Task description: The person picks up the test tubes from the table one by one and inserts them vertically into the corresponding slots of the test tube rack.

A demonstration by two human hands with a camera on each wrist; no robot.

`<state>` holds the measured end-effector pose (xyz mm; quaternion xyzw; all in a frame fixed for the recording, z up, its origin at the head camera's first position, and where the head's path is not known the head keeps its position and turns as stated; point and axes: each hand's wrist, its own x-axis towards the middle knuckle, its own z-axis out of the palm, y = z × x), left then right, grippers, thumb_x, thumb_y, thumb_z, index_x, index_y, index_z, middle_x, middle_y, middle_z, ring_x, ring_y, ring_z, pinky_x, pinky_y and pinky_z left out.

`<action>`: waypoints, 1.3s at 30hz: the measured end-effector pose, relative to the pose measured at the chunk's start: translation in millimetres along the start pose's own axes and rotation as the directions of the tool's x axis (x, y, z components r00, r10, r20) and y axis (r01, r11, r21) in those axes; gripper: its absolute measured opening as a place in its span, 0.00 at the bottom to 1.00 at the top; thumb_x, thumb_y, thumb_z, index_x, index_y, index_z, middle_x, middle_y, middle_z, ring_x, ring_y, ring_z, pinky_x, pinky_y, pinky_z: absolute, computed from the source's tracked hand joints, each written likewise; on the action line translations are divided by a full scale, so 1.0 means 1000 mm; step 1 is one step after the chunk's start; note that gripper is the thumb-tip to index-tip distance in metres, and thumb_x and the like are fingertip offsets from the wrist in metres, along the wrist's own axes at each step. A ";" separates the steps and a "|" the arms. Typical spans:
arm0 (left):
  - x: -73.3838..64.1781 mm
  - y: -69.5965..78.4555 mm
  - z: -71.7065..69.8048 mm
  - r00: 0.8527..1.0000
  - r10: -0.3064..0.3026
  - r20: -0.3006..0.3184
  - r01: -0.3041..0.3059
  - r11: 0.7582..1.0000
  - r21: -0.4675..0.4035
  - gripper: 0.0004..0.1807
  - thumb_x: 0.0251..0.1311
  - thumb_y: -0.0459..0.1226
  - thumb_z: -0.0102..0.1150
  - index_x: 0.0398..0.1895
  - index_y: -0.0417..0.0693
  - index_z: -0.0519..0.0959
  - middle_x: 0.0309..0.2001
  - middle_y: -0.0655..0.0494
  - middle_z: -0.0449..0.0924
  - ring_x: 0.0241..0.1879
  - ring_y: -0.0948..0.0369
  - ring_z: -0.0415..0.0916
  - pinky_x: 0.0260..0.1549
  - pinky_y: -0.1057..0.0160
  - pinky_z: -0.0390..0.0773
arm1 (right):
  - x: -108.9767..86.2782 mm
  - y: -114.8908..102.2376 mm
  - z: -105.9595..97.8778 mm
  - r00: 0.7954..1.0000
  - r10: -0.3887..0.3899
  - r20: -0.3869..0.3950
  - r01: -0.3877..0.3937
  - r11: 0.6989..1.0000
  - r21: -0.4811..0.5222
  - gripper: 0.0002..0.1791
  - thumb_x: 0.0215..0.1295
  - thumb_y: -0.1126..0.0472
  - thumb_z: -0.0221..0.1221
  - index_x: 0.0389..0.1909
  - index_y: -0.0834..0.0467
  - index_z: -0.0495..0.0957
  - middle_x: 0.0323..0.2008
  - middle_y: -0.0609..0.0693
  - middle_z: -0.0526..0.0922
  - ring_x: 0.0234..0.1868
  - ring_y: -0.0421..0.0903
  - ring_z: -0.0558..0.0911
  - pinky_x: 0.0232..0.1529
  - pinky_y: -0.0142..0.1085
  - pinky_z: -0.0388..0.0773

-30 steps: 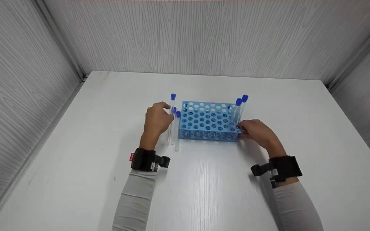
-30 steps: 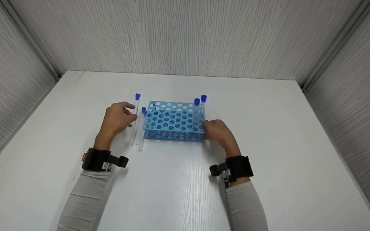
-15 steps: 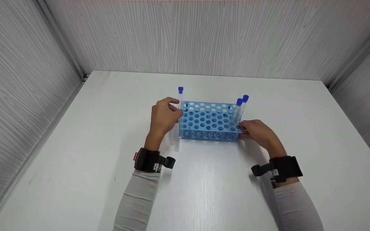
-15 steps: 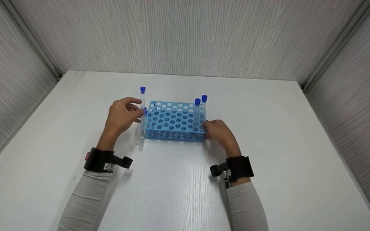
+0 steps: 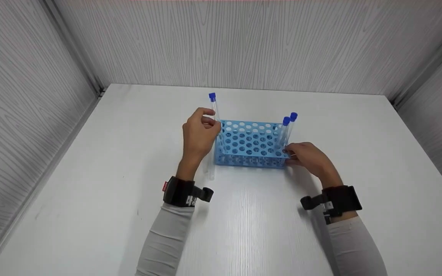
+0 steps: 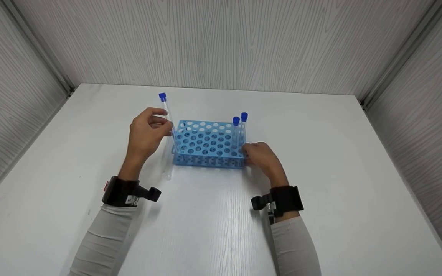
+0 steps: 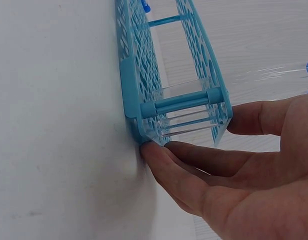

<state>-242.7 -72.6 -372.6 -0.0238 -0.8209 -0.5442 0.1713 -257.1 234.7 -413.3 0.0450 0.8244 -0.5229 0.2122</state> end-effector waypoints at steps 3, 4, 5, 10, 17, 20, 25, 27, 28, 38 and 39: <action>-0.001 0.000 0.003 0.999 0.038 -0.018 -0.039 0.999 -0.015 0.15 0.64 0.33 0.61 0.53 0.41 0.79 0.41 0.47 0.87 0.40 0.56 0.87 0.44 0.59 0.86 | 0.001 0.000 0.001 1.000 0.004 -0.003 -0.004 1.000 0.012 0.29 0.76 0.55 0.45 0.66 0.73 0.67 0.62 0.62 0.71 0.64 0.53 0.74 0.68 0.43 0.74; -0.002 0.001 0.004 0.998 0.052 -0.023 -0.053 0.998 -0.021 0.15 0.64 0.33 0.61 0.53 0.41 0.79 0.41 0.47 0.87 0.41 0.56 0.87 0.44 0.59 0.86 | 0.001 -0.001 0.001 1.000 0.005 -0.004 -0.005 1.000 0.011 0.29 0.76 0.55 0.45 0.66 0.73 0.67 0.62 0.62 0.71 0.63 0.52 0.75 0.68 0.42 0.74; -0.002 0.001 0.006 0.997 0.068 -0.029 -0.069 0.997 -0.028 0.14 0.64 0.33 0.61 0.53 0.40 0.78 0.41 0.47 0.87 0.41 0.56 0.87 0.44 0.59 0.86 | 0.001 -0.001 0.001 1.000 0.008 -0.006 -0.008 1.000 0.012 0.29 0.76 0.55 0.45 0.66 0.73 0.67 0.61 0.62 0.72 0.63 0.52 0.75 0.68 0.42 0.74; -0.005 0.005 0.012 0.988 0.147 -0.050 -0.150 0.987 -0.063 0.14 0.63 0.31 0.62 0.51 0.39 0.78 0.40 0.47 0.87 0.42 0.57 0.87 0.46 0.61 0.86 | 0.001 -0.001 0.001 1.000 0.016 -0.011 -0.016 1.000 0.003 0.29 0.76 0.54 0.45 0.66 0.73 0.68 0.61 0.61 0.72 0.63 0.52 0.75 0.68 0.43 0.74; -0.009 0.005 0.022 0.982 0.186 -0.032 -0.187 0.980 -0.071 0.12 0.64 0.30 0.61 0.50 0.40 0.78 0.40 0.47 0.87 0.44 0.57 0.87 0.50 0.63 0.85 | 0.001 0.000 0.001 1.000 0.023 -0.015 -0.023 1.000 -0.019 0.29 0.76 0.54 0.45 0.68 0.72 0.67 0.64 0.64 0.72 0.66 0.55 0.75 0.70 0.44 0.72; -0.009 0.004 0.024 0.980 0.196 -0.020 -0.197 0.978 -0.068 0.12 0.64 0.29 0.61 0.50 0.40 0.78 0.40 0.46 0.87 0.45 0.57 0.87 0.50 0.63 0.85 | 0.001 0.000 0.001 1.000 0.017 -0.016 -0.018 1.000 -0.018 0.30 0.76 0.54 0.45 0.68 0.72 0.67 0.64 0.65 0.72 0.67 0.56 0.74 0.70 0.44 0.71; -0.010 0.004 0.026 0.981 0.194 0.004 -0.194 0.979 -0.071 0.12 0.62 0.28 0.63 0.49 0.39 0.78 0.41 0.45 0.87 0.44 0.57 0.87 0.49 0.63 0.85 | 0.000 0.000 0.000 1.000 0.016 -0.016 -0.016 1.000 -0.011 0.29 0.76 0.54 0.46 0.67 0.72 0.67 0.62 0.63 0.73 0.65 0.54 0.75 0.69 0.44 0.72; -0.010 0.003 0.026 0.984 0.180 0.016 -0.178 0.982 -0.067 0.12 0.62 0.28 0.63 0.49 0.40 0.78 0.41 0.46 0.87 0.44 0.57 0.87 0.48 0.62 0.85 | -0.001 -0.001 0.000 1.000 0.008 -0.015 -0.008 1.000 -0.007 0.29 0.76 0.54 0.45 0.66 0.72 0.68 0.61 0.63 0.73 0.63 0.54 0.76 0.69 0.44 0.73; -0.010 0.003 0.026 0.985 0.172 0.024 -0.170 0.983 -0.063 0.12 0.63 0.29 0.63 0.49 0.40 0.78 0.41 0.45 0.87 0.43 0.56 0.87 0.48 0.61 0.85 | -0.001 -0.001 0.000 1.000 0.004 -0.013 -0.004 1.000 -0.005 0.29 0.76 0.54 0.45 0.66 0.73 0.69 0.61 0.63 0.73 0.63 0.53 0.77 0.69 0.44 0.73; -0.009 -0.001 0.029 0.990 0.102 0.097 -0.104 0.994 0.015 0.12 0.63 0.30 0.64 0.49 0.42 0.78 0.41 0.46 0.87 0.42 0.56 0.88 0.47 0.61 0.86 | -0.004 -0.003 0.001 1.000 0.001 -0.005 0.000 1.000 0.009 0.29 0.77 0.54 0.45 0.66 0.73 0.68 0.61 0.63 0.72 0.63 0.54 0.77 0.70 0.45 0.72; -0.009 -0.001 0.029 0.990 0.100 0.102 -0.102 0.995 0.015 0.12 0.63 0.30 0.64 0.49 0.42 0.78 0.41 0.46 0.87 0.43 0.56 0.88 0.47 0.61 0.86 | -0.003 -0.003 0.001 1.000 0.001 -0.005 -0.001 1.000 0.006 0.28 0.77 0.54 0.45 0.66 0.72 0.68 0.61 0.63 0.72 0.63 0.54 0.77 0.70 0.45 0.72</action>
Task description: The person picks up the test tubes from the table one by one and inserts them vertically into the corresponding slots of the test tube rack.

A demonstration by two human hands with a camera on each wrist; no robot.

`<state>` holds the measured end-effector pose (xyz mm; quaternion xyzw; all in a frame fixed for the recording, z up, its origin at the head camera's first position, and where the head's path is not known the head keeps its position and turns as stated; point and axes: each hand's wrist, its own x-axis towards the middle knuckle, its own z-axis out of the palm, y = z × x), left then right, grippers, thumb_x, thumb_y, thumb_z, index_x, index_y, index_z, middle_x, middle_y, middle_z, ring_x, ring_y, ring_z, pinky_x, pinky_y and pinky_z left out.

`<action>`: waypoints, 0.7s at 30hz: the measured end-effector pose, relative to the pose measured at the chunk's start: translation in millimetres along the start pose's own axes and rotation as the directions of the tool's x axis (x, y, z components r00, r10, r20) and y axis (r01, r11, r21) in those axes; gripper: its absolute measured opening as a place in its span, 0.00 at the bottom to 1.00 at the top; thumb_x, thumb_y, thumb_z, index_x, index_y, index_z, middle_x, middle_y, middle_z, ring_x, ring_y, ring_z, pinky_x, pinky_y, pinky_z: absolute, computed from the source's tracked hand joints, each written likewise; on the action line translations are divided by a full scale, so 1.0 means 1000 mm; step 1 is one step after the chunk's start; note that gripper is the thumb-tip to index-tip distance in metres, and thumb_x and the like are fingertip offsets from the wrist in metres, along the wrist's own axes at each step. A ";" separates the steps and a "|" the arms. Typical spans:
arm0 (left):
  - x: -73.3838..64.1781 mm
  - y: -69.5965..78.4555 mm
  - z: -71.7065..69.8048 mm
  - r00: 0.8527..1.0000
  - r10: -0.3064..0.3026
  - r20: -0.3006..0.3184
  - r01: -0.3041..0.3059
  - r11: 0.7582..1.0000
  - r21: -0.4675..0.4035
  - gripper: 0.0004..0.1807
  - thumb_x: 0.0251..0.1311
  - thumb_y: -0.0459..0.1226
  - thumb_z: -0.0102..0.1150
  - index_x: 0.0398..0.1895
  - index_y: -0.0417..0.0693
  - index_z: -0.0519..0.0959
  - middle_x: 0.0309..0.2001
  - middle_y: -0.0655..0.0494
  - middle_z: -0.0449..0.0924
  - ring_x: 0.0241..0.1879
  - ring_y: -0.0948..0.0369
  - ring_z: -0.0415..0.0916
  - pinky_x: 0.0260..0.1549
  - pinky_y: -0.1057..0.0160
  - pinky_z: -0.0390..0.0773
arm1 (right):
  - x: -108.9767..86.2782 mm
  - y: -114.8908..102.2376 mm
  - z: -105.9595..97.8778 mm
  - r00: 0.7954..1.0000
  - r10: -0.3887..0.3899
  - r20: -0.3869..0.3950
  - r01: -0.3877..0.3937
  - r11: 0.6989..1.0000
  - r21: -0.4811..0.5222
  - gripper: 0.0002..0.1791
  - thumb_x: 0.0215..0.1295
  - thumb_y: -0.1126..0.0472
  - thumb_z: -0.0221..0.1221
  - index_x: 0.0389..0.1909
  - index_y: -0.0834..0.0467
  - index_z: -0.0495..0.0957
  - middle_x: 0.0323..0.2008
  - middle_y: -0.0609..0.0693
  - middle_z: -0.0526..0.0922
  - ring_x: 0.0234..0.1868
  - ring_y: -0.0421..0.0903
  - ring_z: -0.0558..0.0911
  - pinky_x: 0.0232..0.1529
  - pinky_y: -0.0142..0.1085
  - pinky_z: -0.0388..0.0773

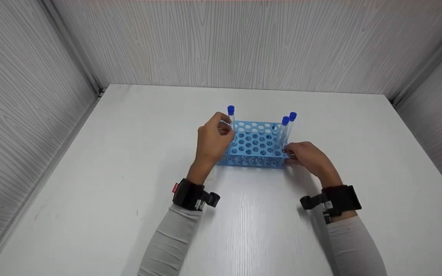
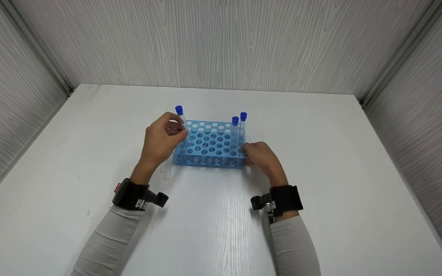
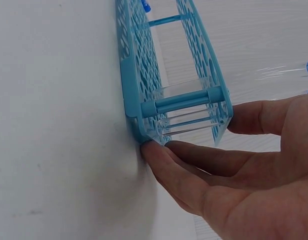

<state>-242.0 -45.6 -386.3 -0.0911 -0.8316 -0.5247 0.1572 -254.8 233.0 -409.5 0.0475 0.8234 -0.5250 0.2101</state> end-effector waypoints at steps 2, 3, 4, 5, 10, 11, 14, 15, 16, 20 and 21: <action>0.000 0.000 0.000 1.000 -0.005 0.010 0.005 1.000 0.001 0.12 0.63 0.30 0.64 0.49 0.41 0.78 0.41 0.46 0.87 0.43 0.55 0.88 0.46 0.61 0.86 | 0.001 0.001 0.000 1.000 0.001 -0.001 -0.001 1.000 -0.005 0.28 0.76 0.55 0.45 0.65 0.72 0.69 0.62 0.63 0.72 0.63 0.54 0.77 0.70 0.45 0.72; 0.000 -0.001 0.000 1.000 -0.009 0.014 0.009 1.000 0.004 0.12 0.63 0.31 0.64 0.49 0.41 0.78 0.41 0.46 0.87 0.43 0.55 0.88 0.46 0.60 0.86 | 0.001 0.001 -0.001 1.000 0.001 -0.001 -0.001 1.000 -0.008 0.28 0.76 0.55 0.45 0.65 0.72 0.69 0.62 0.63 0.72 0.62 0.53 0.77 0.70 0.45 0.72; 0.000 -0.001 0.001 1.000 -0.011 0.017 0.010 1.000 0.007 0.12 0.63 0.31 0.64 0.49 0.40 0.79 0.42 0.46 0.87 0.43 0.55 0.88 0.46 0.60 0.86 | 0.001 0.001 -0.001 1.000 0.001 -0.001 -0.001 1.000 -0.011 0.28 0.76 0.55 0.45 0.65 0.72 0.69 0.61 0.63 0.73 0.62 0.53 0.77 0.69 0.45 0.72; -0.001 -0.001 0.001 1.000 -0.012 0.020 0.012 1.000 0.011 0.13 0.63 0.31 0.64 0.50 0.40 0.79 0.42 0.46 0.87 0.43 0.55 0.88 0.46 0.60 0.86 | 0.001 0.001 -0.001 1.000 0.002 -0.002 -0.002 1.000 -0.012 0.28 0.76 0.55 0.45 0.64 0.72 0.69 0.61 0.63 0.73 0.62 0.53 0.77 0.69 0.45 0.72; -0.001 -0.002 0.004 0.999 -0.016 0.033 0.015 0.999 0.039 0.12 0.63 0.31 0.64 0.48 0.40 0.79 0.41 0.46 0.87 0.42 0.56 0.87 0.46 0.60 0.86 | 0.001 0.001 -0.001 1.000 0.005 -0.002 -0.005 1.000 -0.003 0.27 0.76 0.55 0.45 0.63 0.73 0.70 0.59 0.62 0.73 0.61 0.53 0.77 0.69 0.45 0.72; -0.001 -0.002 0.004 0.999 -0.018 0.036 0.016 0.999 0.045 0.12 0.63 0.31 0.64 0.48 0.41 0.79 0.41 0.47 0.87 0.41 0.56 0.87 0.45 0.60 0.86 | 0.001 0.001 -0.001 1.000 0.009 -0.002 -0.009 1.000 0.002 0.27 0.76 0.55 0.45 0.63 0.73 0.70 0.59 0.62 0.73 0.62 0.53 0.76 0.69 0.45 0.72; -0.001 -0.003 0.005 0.998 -0.027 0.048 0.024 0.998 0.063 0.11 0.62 0.31 0.63 0.48 0.42 0.79 0.41 0.47 0.87 0.41 0.56 0.86 0.45 0.60 0.86 | 0.001 0.001 -0.001 1.000 0.012 -0.001 -0.012 1.000 -0.003 0.27 0.76 0.55 0.44 0.64 0.73 0.69 0.61 0.62 0.72 0.62 0.54 0.76 0.69 0.44 0.72; -0.001 -0.003 0.006 0.998 -0.030 0.052 0.026 0.997 0.068 0.11 0.62 0.31 0.63 0.48 0.41 0.79 0.41 0.47 0.87 0.41 0.56 0.86 0.44 0.59 0.85 | 0.002 0.001 -0.001 1.000 0.014 -0.003 -0.014 1.000 -0.003 0.28 0.76 0.55 0.45 0.64 0.73 0.69 0.61 0.62 0.72 0.63 0.54 0.76 0.69 0.44 0.72; -0.001 -0.003 0.006 0.998 -0.032 0.055 0.028 0.997 0.075 0.12 0.62 0.31 0.63 0.48 0.41 0.79 0.41 0.47 0.88 0.41 0.56 0.86 0.44 0.59 0.85 | 0.002 0.001 -0.001 1.000 0.015 -0.005 -0.015 1.000 -0.004 0.28 0.76 0.55 0.45 0.65 0.73 0.69 0.61 0.63 0.72 0.63 0.54 0.76 0.69 0.44 0.72; -0.002 -0.002 0.006 0.996 -0.052 0.071 0.044 0.993 0.110 0.12 0.62 0.31 0.64 0.48 0.43 0.79 0.41 0.47 0.88 0.41 0.57 0.86 0.45 0.59 0.85 | 0.002 0.002 -0.001 1.000 0.012 -0.010 -0.012 1.000 -0.007 0.28 0.76 0.55 0.45 0.65 0.72 0.69 0.62 0.63 0.73 0.63 0.53 0.77 0.68 0.44 0.73; -0.002 -0.002 0.006 0.996 -0.058 0.074 0.049 0.992 0.120 0.12 0.61 0.31 0.64 0.48 0.43 0.79 0.41 0.48 0.88 0.41 0.57 0.86 0.45 0.59 0.85 | 0.002 0.003 -0.001 1.000 0.013 -0.012 -0.013 1.000 -0.007 0.27 0.76 0.55 0.45 0.65 0.72 0.70 0.62 0.63 0.73 0.63 0.53 0.77 0.68 0.43 0.74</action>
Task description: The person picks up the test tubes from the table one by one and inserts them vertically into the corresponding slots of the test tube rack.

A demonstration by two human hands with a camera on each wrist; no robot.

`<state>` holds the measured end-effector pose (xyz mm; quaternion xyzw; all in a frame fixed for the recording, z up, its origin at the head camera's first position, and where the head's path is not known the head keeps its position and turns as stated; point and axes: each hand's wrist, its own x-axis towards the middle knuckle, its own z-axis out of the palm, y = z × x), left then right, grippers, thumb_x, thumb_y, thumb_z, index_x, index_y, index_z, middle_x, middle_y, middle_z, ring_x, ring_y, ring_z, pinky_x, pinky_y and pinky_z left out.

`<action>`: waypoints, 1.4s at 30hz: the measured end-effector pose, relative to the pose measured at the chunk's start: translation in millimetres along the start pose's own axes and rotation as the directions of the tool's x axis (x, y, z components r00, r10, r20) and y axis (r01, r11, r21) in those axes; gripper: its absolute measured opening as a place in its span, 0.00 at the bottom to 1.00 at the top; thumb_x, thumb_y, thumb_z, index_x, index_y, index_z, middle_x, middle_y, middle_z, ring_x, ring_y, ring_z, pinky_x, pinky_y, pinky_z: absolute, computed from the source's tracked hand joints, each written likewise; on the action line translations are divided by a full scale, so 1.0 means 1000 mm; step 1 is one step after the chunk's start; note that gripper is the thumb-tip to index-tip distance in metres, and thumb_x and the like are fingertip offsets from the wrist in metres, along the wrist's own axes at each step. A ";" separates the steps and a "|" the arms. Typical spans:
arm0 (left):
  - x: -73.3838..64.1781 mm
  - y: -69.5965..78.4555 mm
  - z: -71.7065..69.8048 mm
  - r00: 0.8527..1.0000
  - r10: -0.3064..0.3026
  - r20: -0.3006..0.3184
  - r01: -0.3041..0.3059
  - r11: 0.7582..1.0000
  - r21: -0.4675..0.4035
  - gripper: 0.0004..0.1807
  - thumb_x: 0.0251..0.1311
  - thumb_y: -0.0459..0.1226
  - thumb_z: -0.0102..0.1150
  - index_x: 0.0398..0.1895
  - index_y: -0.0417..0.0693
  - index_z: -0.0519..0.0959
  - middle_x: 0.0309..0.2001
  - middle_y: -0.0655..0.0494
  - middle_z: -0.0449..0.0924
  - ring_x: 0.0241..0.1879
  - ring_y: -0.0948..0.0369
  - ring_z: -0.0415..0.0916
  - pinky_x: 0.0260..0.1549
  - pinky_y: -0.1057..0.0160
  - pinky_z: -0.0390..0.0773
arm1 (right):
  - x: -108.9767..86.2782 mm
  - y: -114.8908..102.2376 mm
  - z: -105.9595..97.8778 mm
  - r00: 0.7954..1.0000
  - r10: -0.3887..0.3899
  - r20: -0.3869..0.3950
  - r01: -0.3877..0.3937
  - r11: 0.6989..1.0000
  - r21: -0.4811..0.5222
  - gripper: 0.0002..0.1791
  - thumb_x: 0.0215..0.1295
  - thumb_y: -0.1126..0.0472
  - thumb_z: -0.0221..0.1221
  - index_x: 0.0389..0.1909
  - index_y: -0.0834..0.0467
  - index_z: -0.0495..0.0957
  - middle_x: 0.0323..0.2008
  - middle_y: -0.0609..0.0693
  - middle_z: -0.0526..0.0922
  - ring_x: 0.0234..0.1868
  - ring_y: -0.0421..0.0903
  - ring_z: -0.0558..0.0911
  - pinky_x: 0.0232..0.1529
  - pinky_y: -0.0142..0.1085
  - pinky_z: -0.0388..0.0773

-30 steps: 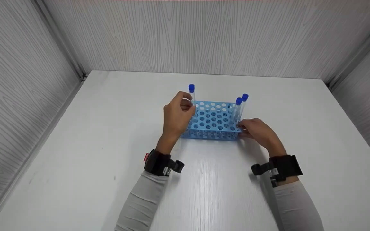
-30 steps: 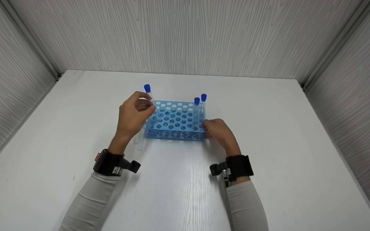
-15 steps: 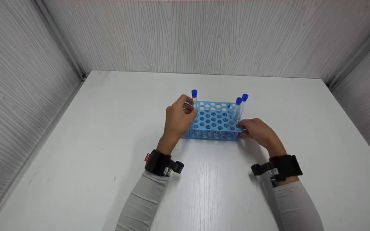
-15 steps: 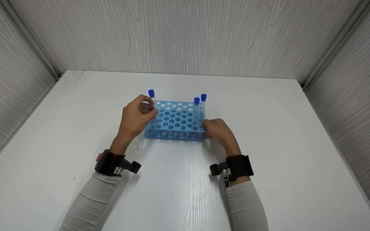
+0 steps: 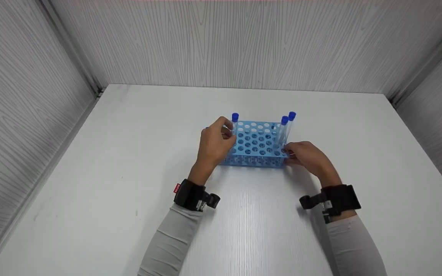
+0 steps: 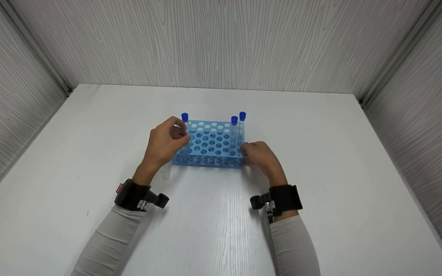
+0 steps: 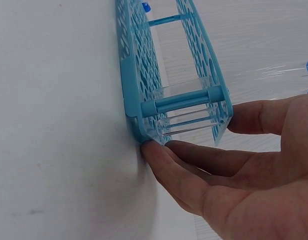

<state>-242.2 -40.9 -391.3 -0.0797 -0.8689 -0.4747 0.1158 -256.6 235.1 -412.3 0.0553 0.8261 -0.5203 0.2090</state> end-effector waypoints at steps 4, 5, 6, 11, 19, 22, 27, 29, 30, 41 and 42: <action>0.000 0.001 -0.001 1.000 -0.013 0.010 0.013 1.000 0.018 0.12 0.61 0.31 0.64 0.48 0.44 0.79 0.41 0.48 0.88 0.42 0.57 0.86 0.46 0.59 0.85 | 0.001 0.000 0.000 1.000 -0.002 -0.001 0.002 1.000 -0.001 0.27 0.76 0.55 0.44 0.64 0.72 0.70 0.62 0.63 0.73 0.62 0.52 0.78 0.66 0.42 0.75; 0.000 0.001 -0.001 1.000 -0.015 0.012 0.015 1.000 0.018 0.12 0.61 0.31 0.64 0.48 0.44 0.79 0.42 0.48 0.88 0.42 0.57 0.86 0.46 0.59 0.85 | 0.001 0.001 0.001 1.000 -0.001 -0.001 0.001 1.000 -0.001 0.27 0.76 0.55 0.44 0.65 0.72 0.70 0.62 0.63 0.73 0.62 0.52 0.78 0.66 0.42 0.75; 0.000 0.000 -0.001 1.000 -0.016 0.013 0.016 1.000 0.017 0.12 0.61 0.31 0.64 0.48 0.44 0.79 0.42 0.48 0.88 0.42 0.56 0.86 0.46 0.59 0.85 | 0.001 0.001 0.001 1.000 0.000 -0.001 0.000 1.000 0.002 0.27 0.76 0.55 0.44 0.65 0.72 0.70 0.62 0.63 0.73 0.61 0.52 0.78 0.66 0.42 0.75; 0.000 0.000 -0.001 0.999 -0.022 0.024 0.021 1.000 0.019 0.12 0.61 0.31 0.64 0.48 0.44 0.79 0.42 0.48 0.88 0.42 0.57 0.86 0.46 0.59 0.84 | 0.001 0.000 0.000 1.000 0.005 -0.003 -0.005 1.000 0.004 0.27 0.76 0.55 0.46 0.64 0.72 0.70 0.62 0.63 0.73 0.61 0.52 0.78 0.67 0.42 0.75; 0.001 0.001 -0.002 0.999 -0.026 0.037 0.025 1.000 0.014 0.12 0.61 0.31 0.63 0.47 0.44 0.79 0.44 0.48 0.88 0.44 0.57 0.86 0.49 0.60 0.84 | 0.001 0.000 -0.001 1.000 -0.009 0.003 0.009 1.000 0.000 0.27 0.77 0.55 0.45 0.64 0.72 0.71 0.60 0.62 0.74 0.61 0.51 0.78 0.67 0.43 0.74; 0.002 0.001 -0.003 0.998 -0.031 0.049 0.030 0.999 0.030 0.11 0.62 0.31 0.64 0.47 0.43 0.80 0.44 0.48 0.88 0.45 0.57 0.85 0.49 0.60 0.84 | 0.000 0.000 -0.001 1.000 -0.014 0.005 0.014 1.000 0.006 0.27 0.76 0.55 0.46 0.63 0.73 0.70 0.59 0.61 0.74 0.61 0.51 0.77 0.67 0.43 0.75; 0.002 0.001 -0.005 0.998 -0.031 0.057 0.028 0.998 0.055 0.10 0.61 0.30 0.63 0.46 0.41 0.81 0.44 0.48 0.87 0.44 0.56 0.85 0.49 0.60 0.84 | -0.001 -0.001 -0.001 1.000 -0.022 0.010 0.022 1.000 0.005 0.28 0.76 0.55 0.46 0.64 0.73 0.70 0.60 0.63 0.74 0.63 0.53 0.77 0.68 0.44 0.74; 0.002 0.001 -0.006 0.998 -0.027 0.053 0.024 0.998 0.056 0.11 0.60 0.30 0.63 0.46 0.40 0.81 0.43 0.47 0.87 0.44 0.55 0.85 0.48 0.59 0.84 | -0.001 -0.002 -0.001 0.999 -0.031 0.012 0.031 1.000 -0.001 0.28 0.76 0.55 0.46 0.65 0.73 0.70 0.62 0.64 0.73 0.64 0.55 0.77 0.68 0.44 0.73; 0.002 0.001 -0.007 0.999 -0.025 0.048 0.022 0.998 0.058 0.11 0.60 0.30 0.63 0.46 0.40 0.81 0.43 0.46 0.88 0.44 0.55 0.85 0.47 0.58 0.84 | 0.000 -0.001 -0.001 0.999 -0.032 0.013 0.032 0.999 -0.006 0.28 0.76 0.55 0.46 0.65 0.73 0.70 0.62 0.65 0.73 0.65 0.55 0.77 0.68 0.44 0.73; 0.002 -0.002 -0.011 0.999 -0.034 -0.029 0.035 0.999 0.033 0.09 0.61 0.29 0.62 0.44 0.38 0.83 0.38 0.46 0.89 0.39 0.55 0.86 0.39 0.56 0.84 | 0.000 -0.001 0.000 1.000 -0.009 0.013 0.009 1.000 -0.025 0.29 0.76 0.54 0.45 0.66 0.72 0.69 0.64 0.65 0.73 0.65 0.55 0.77 0.70 0.45 0.71; 0.002 -0.003 -0.012 0.999 -0.036 -0.038 0.037 0.999 0.023 0.08 0.62 0.29 0.62 0.44 0.39 0.83 0.37 0.47 0.89 0.37 0.55 0.86 0.38 0.56 0.84 | 0.000 -0.001 0.000 1.000 -0.008 0.012 0.008 1.000 -0.026 0.29 0.76 0.54 0.45 0.67 0.72 0.69 0.65 0.65 0.73 0.65 0.55 0.77 0.70 0.45 0.71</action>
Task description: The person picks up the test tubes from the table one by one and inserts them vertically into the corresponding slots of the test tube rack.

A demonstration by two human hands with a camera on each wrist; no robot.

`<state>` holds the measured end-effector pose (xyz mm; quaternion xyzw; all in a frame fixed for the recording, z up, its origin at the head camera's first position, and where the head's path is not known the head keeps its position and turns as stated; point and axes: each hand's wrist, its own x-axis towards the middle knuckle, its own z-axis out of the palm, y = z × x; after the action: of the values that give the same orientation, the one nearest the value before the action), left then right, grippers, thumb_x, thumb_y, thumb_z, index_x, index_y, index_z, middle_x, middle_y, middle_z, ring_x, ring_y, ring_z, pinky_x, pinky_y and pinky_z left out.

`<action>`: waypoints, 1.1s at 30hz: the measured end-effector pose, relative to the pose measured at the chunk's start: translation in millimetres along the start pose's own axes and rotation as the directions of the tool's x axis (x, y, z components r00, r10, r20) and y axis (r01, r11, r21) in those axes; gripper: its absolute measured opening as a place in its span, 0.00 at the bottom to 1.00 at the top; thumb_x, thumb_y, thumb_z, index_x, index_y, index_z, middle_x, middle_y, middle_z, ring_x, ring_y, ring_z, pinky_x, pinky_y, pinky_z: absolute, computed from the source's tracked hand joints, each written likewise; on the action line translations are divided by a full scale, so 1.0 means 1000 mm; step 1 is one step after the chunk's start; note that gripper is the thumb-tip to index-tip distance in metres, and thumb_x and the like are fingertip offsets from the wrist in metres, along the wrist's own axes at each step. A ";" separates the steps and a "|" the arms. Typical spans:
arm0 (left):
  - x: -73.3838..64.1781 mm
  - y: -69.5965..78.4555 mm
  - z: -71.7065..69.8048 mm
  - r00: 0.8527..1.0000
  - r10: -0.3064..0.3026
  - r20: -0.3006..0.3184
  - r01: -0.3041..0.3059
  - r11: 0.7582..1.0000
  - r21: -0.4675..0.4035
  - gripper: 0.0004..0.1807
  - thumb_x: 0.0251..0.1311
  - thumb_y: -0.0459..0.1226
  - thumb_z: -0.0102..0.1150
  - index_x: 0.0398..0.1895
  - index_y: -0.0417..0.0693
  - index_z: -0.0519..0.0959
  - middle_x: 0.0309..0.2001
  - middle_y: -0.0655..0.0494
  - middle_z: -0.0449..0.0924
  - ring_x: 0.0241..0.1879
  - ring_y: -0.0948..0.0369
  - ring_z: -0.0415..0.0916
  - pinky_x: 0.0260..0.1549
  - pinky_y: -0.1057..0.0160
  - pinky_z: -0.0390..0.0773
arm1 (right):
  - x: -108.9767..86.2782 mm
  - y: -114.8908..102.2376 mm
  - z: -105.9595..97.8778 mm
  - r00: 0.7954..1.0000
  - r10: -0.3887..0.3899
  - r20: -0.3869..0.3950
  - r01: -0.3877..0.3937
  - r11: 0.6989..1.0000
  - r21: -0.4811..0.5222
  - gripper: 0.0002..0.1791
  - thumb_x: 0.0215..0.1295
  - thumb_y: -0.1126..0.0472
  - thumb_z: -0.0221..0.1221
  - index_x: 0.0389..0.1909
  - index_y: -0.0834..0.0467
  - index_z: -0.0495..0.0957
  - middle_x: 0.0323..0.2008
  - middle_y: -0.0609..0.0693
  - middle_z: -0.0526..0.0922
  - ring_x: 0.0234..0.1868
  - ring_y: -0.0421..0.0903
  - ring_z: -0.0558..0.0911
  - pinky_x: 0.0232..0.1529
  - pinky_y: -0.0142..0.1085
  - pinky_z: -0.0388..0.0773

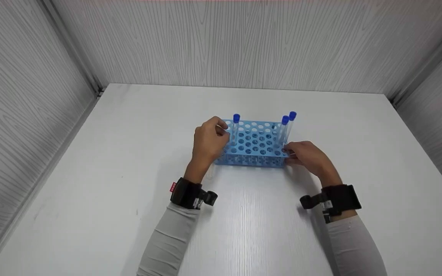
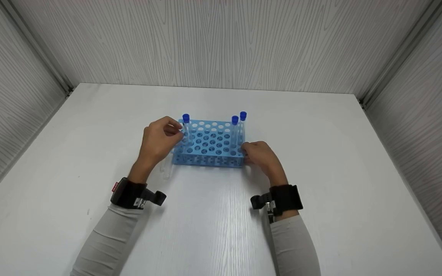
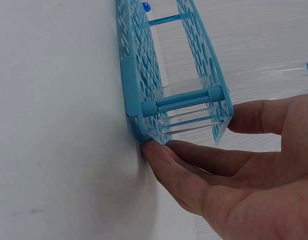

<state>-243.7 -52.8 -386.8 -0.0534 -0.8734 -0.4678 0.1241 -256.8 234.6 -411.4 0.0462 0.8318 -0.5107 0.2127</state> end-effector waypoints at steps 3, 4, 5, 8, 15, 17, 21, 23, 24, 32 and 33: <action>0.001 -0.003 -0.003 1.000 -0.004 -0.024 0.004 1.000 -0.012 0.08 0.62 0.30 0.62 0.43 0.39 0.83 0.35 0.47 0.89 0.36 0.55 0.86 0.34 0.56 0.83 | 0.000 0.000 0.000 1.000 0.008 -0.005 -0.008 1.000 -0.011 0.29 0.76 0.53 0.45 0.67 0.71 0.69 0.65 0.65 0.73 0.66 0.56 0.76 0.71 0.46 0.70; 0.001 -0.004 -0.004 1.000 -0.009 -0.030 0.008 1.000 -0.011 0.08 0.62 0.30 0.62 0.43 0.39 0.83 0.35 0.47 0.89 0.36 0.54 0.86 0.33 0.56 0.83 | -0.001 0.000 -0.001 1.000 0.010 -0.007 -0.010 1.000 -0.021 0.29 0.76 0.53 0.45 0.67 0.71 0.70 0.65 0.65 0.73 0.66 0.56 0.76 0.71 0.47 0.69; 0.002 -0.005 -0.005 0.999 -0.014 -0.035 0.014 1.000 -0.008 0.07 0.62 0.30 0.62 0.43 0.40 0.83 0.35 0.47 0.89 0.35 0.54 0.86 0.33 0.56 0.82 | -0.001 0.000 -0.001 1.000 0.010 -0.008 -0.010 1.000 -0.025 0.29 0.75 0.53 0.45 0.67 0.70 0.70 0.65 0.65 0.73 0.66 0.56 0.76 0.71 0.47 0.69; 0.003 -0.008 -0.007 0.998 -0.031 -0.054 0.032 0.999 0.004 0.07 0.63 0.32 0.62 0.43 0.40 0.83 0.35 0.48 0.89 0.36 0.55 0.86 0.33 0.56 0.82 | -0.001 0.000 0.000 1.000 0.005 -0.007 -0.005 1.000 -0.017 0.29 0.76 0.53 0.45 0.66 0.71 0.70 0.64 0.64 0.74 0.66 0.56 0.76 0.71 0.47 0.70; 0.007 -0.016 -0.008 0.991 -0.122 -0.062 0.126 0.990 0.068 0.07 0.66 0.34 0.61 0.44 0.42 0.82 0.36 0.49 0.87 0.35 0.56 0.83 0.33 0.59 0.81 | 0.000 0.000 0.000 1.000 0.008 -0.008 -0.008 1.000 0.014 0.28 0.76 0.54 0.46 0.65 0.72 0.70 0.61 0.63 0.73 0.63 0.54 0.77 0.70 0.45 0.72; 0.007 -0.019 -0.008 0.989 -0.132 -0.061 0.137 0.987 0.086 0.08 0.66 0.34 0.60 0.45 0.42 0.82 0.37 0.48 0.87 0.35 0.55 0.82 0.34 0.59 0.80 | 0.000 0.000 0.000 1.000 0.005 -0.003 -0.005 1.000 0.028 0.28 0.76 0.55 0.45 0.65 0.73 0.69 0.61 0.63 0.73 0.63 0.54 0.77 0.69 0.45 0.72; 0.009 -0.026 -0.009 0.987 -0.150 -0.061 0.156 0.981 0.115 0.08 0.66 0.34 0.59 0.46 0.41 0.82 0.39 0.47 0.86 0.35 0.54 0.80 0.35 0.58 0.80 | 0.000 -0.001 0.000 1.000 0.000 0.008 -0.001 0.998 0.056 0.28 0.76 0.56 0.45 0.65 0.74 0.67 0.61 0.63 0.71 0.63 0.53 0.76 0.69 0.44 0.72; 0.010 -0.031 -0.009 0.984 -0.170 -0.056 0.176 0.976 0.129 0.09 0.66 0.34 0.60 0.46 0.41 0.81 0.39 0.47 0.86 0.36 0.54 0.80 0.35 0.58 0.80 | 0.000 -0.001 0.001 1.000 0.004 0.008 -0.004 0.999 0.053 0.28 0.76 0.56 0.45 0.66 0.74 0.67 0.62 0.63 0.71 0.64 0.53 0.75 0.70 0.43 0.72; 0.010 -0.033 -0.009 0.983 -0.178 -0.052 0.184 0.973 0.137 0.09 0.66 0.35 0.60 0.47 0.41 0.81 0.40 0.47 0.86 0.36 0.54 0.80 0.34 0.58 0.80 | 0.000 -0.001 0.001 1.000 0.006 0.008 -0.007 0.999 0.052 0.28 0.76 0.56 0.45 0.66 0.74 0.67 0.62 0.64 0.71 0.64 0.54 0.75 0.70 0.43 0.72; 0.012 -0.042 -0.007 0.969 -0.248 -0.005 0.245 0.953 0.178 0.12 0.66 0.34 0.58 0.50 0.41 0.80 0.45 0.46 0.85 0.39 0.53 0.80 0.37 0.57 0.81 | 0.000 -0.001 0.001 1.000 0.014 -0.005 -0.014 0.999 0.028 0.29 0.76 0.55 0.45 0.67 0.73 0.67 0.63 0.64 0.72 0.65 0.55 0.76 0.70 0.44 0.71; 0.012 -0.043 -0.007 0.967 -0.257 0.001 0.252 0.951 0.181 0.12 0.66 0.34 0.59 0.50 0.41 0.79 0.46 0.45 0.85 0.40 0.53 0.80 0.39 0.57 0.81 | 0.001 -0.001 0.001 1.000 0.017 -0.009 -0.016 0.999 0.028 0.29 0.76 0.55 0.45 0.67 0.73 0.68 0.63 0.63 0.72 0.64 0.54 0.76 0.70 0.44 0.71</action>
<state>-263.2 -82.7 -414.4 0.0651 -0.9131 -0.3985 0.0563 -257.3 232.8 -411.4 0.0583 0.8251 -0.5203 0.2125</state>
